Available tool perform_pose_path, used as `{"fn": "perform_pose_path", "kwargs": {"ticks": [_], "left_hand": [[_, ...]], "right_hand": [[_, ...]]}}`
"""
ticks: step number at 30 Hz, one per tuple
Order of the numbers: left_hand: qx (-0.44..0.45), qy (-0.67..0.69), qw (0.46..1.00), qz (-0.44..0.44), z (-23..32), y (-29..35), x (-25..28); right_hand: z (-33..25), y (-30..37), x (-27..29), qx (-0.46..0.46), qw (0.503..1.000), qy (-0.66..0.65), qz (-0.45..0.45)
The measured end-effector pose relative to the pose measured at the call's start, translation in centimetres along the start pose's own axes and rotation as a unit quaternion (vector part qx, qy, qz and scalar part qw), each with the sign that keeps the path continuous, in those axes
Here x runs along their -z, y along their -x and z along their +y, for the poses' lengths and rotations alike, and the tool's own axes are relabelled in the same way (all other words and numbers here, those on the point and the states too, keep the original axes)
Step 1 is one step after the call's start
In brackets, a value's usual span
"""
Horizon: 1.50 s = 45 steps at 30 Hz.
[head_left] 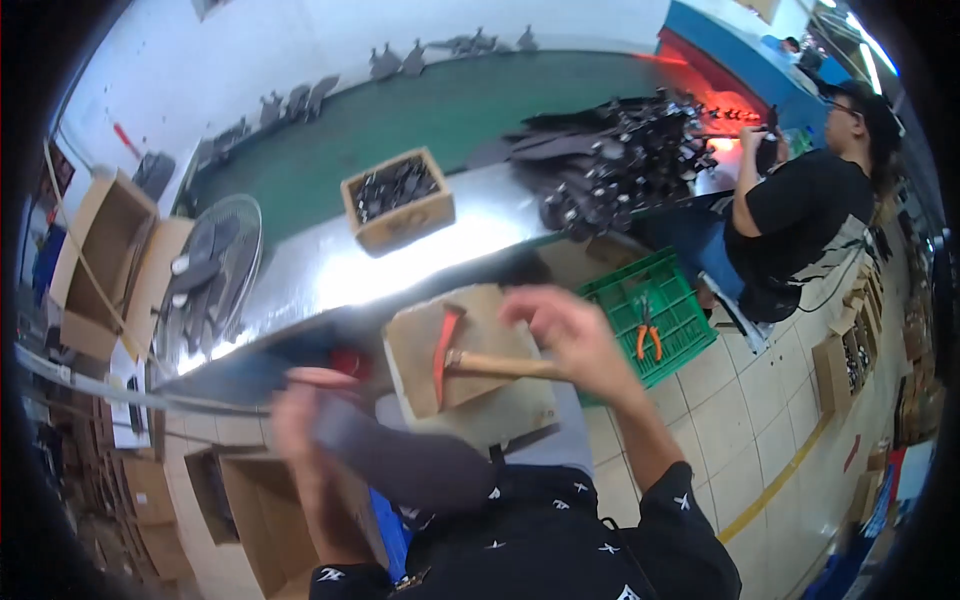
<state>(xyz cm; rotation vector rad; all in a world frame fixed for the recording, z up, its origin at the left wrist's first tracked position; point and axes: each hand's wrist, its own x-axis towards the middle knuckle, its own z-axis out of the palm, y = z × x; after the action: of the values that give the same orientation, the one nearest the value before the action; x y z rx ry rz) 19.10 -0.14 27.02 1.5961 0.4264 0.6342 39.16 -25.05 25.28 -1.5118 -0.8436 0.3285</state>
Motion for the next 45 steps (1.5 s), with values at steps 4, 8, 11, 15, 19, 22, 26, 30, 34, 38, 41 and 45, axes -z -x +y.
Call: {"fn": "perform_pose_path", "kwargs": {"ticks": [4,8,11,15,19,22,26,30,34,38,41,45], "left_hand": [[-0.190,-0.017,0.910,0.369,-1.7,-8.5,15.3],[-0.141,-0.286,0.829,0.460,-4.8,-12.6,23.4],[-0.123,-0.333,0.782,0.513,-9.0,-11.2,27.3],[-0.155,-0.453,0.723,0.498,-9.4,-7.4,23.9],[-0.124,-0.468,0.775,0.406,-4.8,-7.1,15.2],[-0.215,-0.402,0.853,0.255,-1.7,-8.0,6.2],[-0.245,-0.277,0.929,0.020,2.3,-5.5,-5.3],[-0.449,-0.245,0.859,0.024,3.1,-5.3,-10.5],[-0.288,-0.170,0.940,0.064,4.1,-0.6,-5.6],[-0.084,0.095,0.992,0.006,4.7,1.6,-4.6],[-0.054,0.133,0.988,-0.050,1.1,-0.1,-6.5],[-0.150,-0.193,0.969,-0.044,-9.0,-3.4,-9.5]], "right_hand": [[0.7,-10.8,15.6,0.163,0.885,0.286,0.329],[5.1,-18.7,30.5,0.126,0.673,0.560,0.467],[6.5,-21.3,34.8,-0.004,0.641,0.712,0.287],[4.6,-23.3,32.6,-0.028,0.714,0.633,0.297],[-1.3,-24.1,31.4,-0.143,0.935,0.106,0.307],[-5.0,-23.8,29.0,-0.013,0.979,-0.008,0.202],[-12.2,-17.6,8.5,-0.002,0.990,-0.068,0.124],[-12.8,-7.0,-1.9,0.018,0.949,-0.150,-0.276],[-7.0,-1.3,-3.1,0.113,0.965,0.032,-0.234],[6.4,4.7,-3.3,0.095,0.839,0.531,-0.065],[8.7,9.0,-0.9,0.024,0.836,0.547,-0.036],[9.0,14.9,3.1,-0.091,0.890,0.442,0.067]]}}
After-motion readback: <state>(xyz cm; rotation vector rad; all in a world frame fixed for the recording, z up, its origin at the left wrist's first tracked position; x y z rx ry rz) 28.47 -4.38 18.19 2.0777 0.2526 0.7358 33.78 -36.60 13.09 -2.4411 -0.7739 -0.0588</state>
